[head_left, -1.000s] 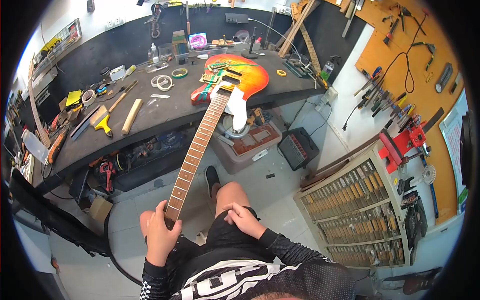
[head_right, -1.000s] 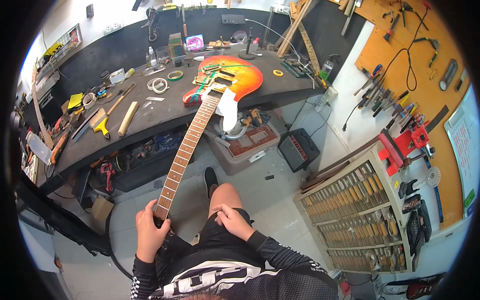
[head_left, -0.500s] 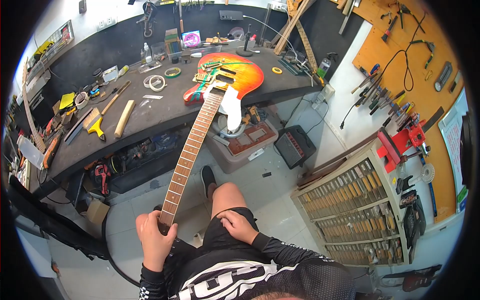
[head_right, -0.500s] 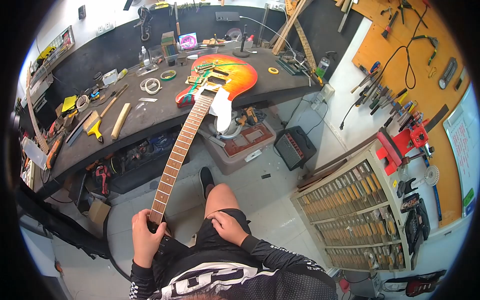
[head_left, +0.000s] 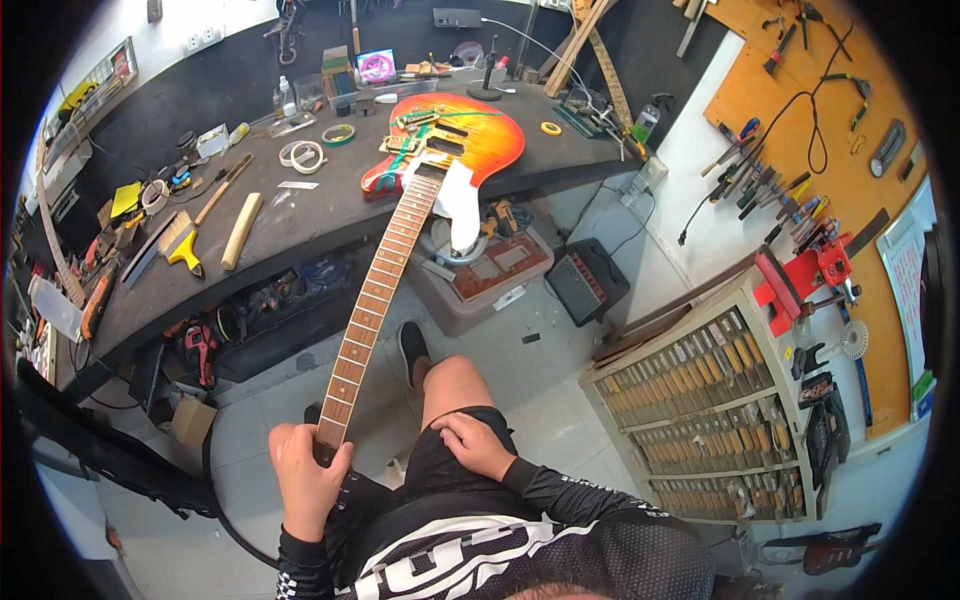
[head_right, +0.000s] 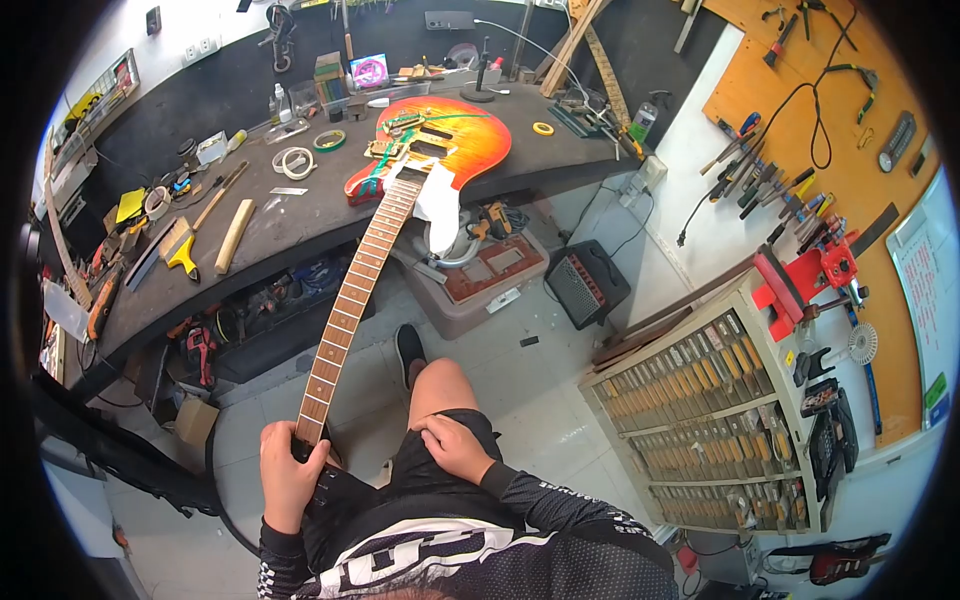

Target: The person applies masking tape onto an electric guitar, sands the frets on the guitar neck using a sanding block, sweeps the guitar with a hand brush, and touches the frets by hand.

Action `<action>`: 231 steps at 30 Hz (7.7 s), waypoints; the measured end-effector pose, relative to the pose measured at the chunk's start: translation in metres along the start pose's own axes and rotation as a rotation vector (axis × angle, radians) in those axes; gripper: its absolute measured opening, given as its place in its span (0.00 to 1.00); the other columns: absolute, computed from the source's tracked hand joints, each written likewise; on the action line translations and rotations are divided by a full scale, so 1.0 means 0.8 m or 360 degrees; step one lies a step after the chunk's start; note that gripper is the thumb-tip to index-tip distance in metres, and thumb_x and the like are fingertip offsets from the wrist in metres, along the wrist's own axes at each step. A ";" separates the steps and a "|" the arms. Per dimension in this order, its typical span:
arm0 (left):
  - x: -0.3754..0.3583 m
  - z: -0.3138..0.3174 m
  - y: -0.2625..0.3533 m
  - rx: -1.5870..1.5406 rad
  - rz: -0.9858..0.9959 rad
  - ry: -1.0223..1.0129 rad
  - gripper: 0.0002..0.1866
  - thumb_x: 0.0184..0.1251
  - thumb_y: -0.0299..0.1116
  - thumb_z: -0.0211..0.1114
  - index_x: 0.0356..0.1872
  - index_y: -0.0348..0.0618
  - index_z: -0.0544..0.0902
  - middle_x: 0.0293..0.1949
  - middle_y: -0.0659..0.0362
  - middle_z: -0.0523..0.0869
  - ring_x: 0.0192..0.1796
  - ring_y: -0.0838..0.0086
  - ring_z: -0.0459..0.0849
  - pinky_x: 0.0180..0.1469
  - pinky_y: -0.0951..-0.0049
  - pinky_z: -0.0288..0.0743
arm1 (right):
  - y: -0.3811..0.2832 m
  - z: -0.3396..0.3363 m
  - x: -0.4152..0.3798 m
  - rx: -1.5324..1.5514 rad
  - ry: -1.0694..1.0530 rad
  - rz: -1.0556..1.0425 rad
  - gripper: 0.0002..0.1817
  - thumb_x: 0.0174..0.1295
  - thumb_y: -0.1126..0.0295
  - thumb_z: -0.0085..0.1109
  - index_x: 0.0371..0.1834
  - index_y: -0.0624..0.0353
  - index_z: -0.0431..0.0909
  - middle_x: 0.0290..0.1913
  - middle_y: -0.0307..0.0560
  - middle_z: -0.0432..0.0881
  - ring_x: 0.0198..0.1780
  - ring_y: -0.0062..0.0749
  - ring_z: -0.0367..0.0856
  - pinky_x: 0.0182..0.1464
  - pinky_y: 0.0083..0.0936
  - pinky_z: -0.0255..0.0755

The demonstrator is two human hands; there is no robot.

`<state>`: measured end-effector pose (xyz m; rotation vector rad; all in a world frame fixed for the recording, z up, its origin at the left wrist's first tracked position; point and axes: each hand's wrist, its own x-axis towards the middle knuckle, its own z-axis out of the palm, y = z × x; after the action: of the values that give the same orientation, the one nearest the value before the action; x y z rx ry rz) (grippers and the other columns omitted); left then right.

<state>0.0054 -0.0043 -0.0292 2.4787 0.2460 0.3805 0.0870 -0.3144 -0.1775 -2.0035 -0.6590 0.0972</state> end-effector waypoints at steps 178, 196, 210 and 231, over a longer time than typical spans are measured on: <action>0.060 -0.016 -0.058 0.0067 0.0099 -0.0193 0.39 0.59 0.32 0.85 0.74 0.38 0.83 0.55 0.47 0.93 0.53 0.45 0.92 0.57 0.48 0.84 | 0.431 -0.016 -0.150 0.0048 -0.1416 0.0994 0.24 0.80 0.54 0.62 0.61 0.64 0.92 0.56 0.59 0.98 0.54 0.51 0.95 0.54 0.47 0.88; 0.114 -0.038 -0.059 0.0176 -0.0244 -0.0471 0.31 0.56 0.29 0.79 0.64 0.40 0.83 0.44 0.49 0.87 0.50 0.45 0.87 0.71 0.42 0.79 | 0.478 -0.076 0.107 -0.0153 -0.1551 0.0575 0.26 0.80 0.53 0.62 0.62 0.67 0.91 0.57 0.60 0.98 0.56 0.51 0.97 0.55 0.47 0.89; 0.118 -0.017 -0.050 0.0315 -0.0401 0.0097 0.28 0.60 0.23 0.69 0.65 0.40 0.85 0.48 0.49 0.88 0.58 0.46 0.89 0.84 0.42 0.72 | 0.482 -0.269 0.121 -0.0491 -0.1058 0.0126 0.27 0.81 0.53 0.62 0.63 0.68 0.90 0.58 0.61 0.98 0.57 0.51 0.98 0.56 0.46 0.89; 0.233 0.050 0.012 0.0534 -0.0208 0.0254 0.26 0.56 0.25 0.75 0.59 0.44 0.82 0.49 0.54 0.84 0.56 0.52 0.86 0.60 0.51 0.76 | -0.115 -0.196 0.681 -0.1188 -0.2264 -0.0419 0.44 0.79 0.25 0.60 0.64 0.61 0.93 0.52 0.58 0.96 0.57 0.52 0.96 0.61 0.47 0.85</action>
<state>0.1950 0.0150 -0.0147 2.7412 0.5765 0.5183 0.5646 -0.1388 0.0892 -2.2710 -2.0555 1.3610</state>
